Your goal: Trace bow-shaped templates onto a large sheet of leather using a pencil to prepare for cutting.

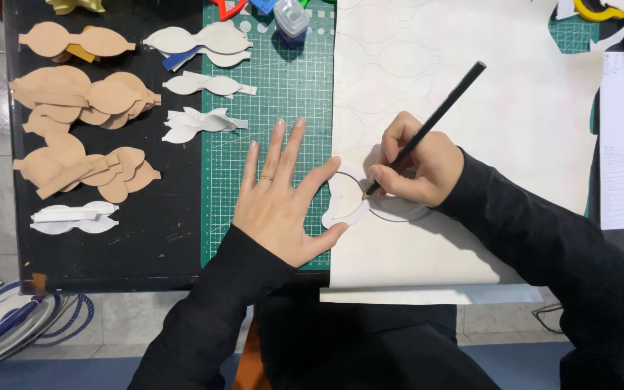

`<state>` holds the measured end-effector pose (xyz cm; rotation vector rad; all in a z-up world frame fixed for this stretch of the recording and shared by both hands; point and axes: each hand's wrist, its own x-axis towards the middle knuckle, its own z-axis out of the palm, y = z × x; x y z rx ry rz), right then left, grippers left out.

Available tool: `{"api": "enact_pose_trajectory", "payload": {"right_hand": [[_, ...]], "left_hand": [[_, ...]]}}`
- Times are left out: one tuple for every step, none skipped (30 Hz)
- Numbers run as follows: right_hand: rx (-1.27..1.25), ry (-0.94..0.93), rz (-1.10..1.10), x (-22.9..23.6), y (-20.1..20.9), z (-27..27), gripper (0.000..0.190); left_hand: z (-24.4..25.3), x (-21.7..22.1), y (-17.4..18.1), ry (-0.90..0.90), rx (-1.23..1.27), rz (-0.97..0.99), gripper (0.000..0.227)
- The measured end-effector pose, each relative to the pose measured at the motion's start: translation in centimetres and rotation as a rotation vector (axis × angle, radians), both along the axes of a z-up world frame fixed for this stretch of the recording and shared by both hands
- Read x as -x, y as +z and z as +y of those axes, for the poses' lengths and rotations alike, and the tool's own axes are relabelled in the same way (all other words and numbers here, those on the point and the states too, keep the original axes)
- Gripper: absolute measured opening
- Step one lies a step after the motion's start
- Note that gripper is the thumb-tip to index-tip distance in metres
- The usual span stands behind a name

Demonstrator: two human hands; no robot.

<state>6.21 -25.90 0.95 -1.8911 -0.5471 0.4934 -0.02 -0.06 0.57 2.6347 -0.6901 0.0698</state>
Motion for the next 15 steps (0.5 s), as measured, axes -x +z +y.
{"api": "enact_pose_trajectory", "payload": {"right_hand": [[0.003,-0.011,0.006,0.03,0.0,0.0,0.03],[0.002,-0.012,0.005,0.04,0.01,0.0,0.03],[0.004,-0.015,0.0,0.06,0.02,0.0,0.029],[0.005,-0.017,-0.005,0.09,0.04,0.0,0.029],[0.004,-0.018,-0.006,0.09,0.02,0.0,0.029],[-0.01,-0.014,-0.002,0.1,0.0,0.0,0.029],[-0.024,-0.009,0.002,0.11,-0.02,0.0,0.029],[-0.024,-0.009,0.001,0.11,-0.11,-0.11,0.029],[-0.019,-0.016,-0.008,0.09,-0.18,-0.22,0.029],[-0.014,-0.022,-0.017,0.06,-0.26,-0.33,0.029],[-0.014,-0.021,-0.017,0.1,-0.38,-0.48,0.029],[-0.036,-0.025,-0.002,0.13,-0.51,-0.63,0.029],[-0.057,-0.028,0.014,0.16,-0.62,-0.8,0.03],[-0.057,-0.029,0.013,0.13,-0.58,-0.88,0.03],[-0.065,-0.031,0.009,0.14,-0.54,-0.96,0.029]], "left_hand": [[0.01,0.01,0.03,0.0,0.001,-0.003,0.078],[-0.01,-0.01,0.01,-0.001,0.001,-0.003,0.078],[-0.02,-0.01,0.0,0.001,0.003,-0.005,0.078],[-0.04,-0.01,-0.01,0.004,0.005,-0.007,0.078],[-0.04,-0.01,0.02,0.003,0.004,-0.008,0.078],[-0.04,-0.01,0.05,0.003,0.0,-0.007,0.078],[-0.04,0.0,0.07,0.003,-0.003,-0.007,0.078],[-0.05,0.02,0.07,0.003,-0.003,-0.007,0.078],[-0.06,0.03,0.08,0.004,-0.005,-0.006,0.078],[-0.07,0.03,0.08,0.005,-0.007,-0.005,0.079],[-0.05,0.04,0.01,0.005,-0.007,-0.005,0.079],[-0.04,0.05,-0.06,0.005,-0.004,-0.002,0.079],[-0.04,0.04,-0.13,0.004,-0.001,0.002,0.079],[-0.03,0.02,-0.14,0.004,-0.001,0.001,0.079],[-0.02,0.02,-0.15,0.001,0.002,0.005,0.079]]}}
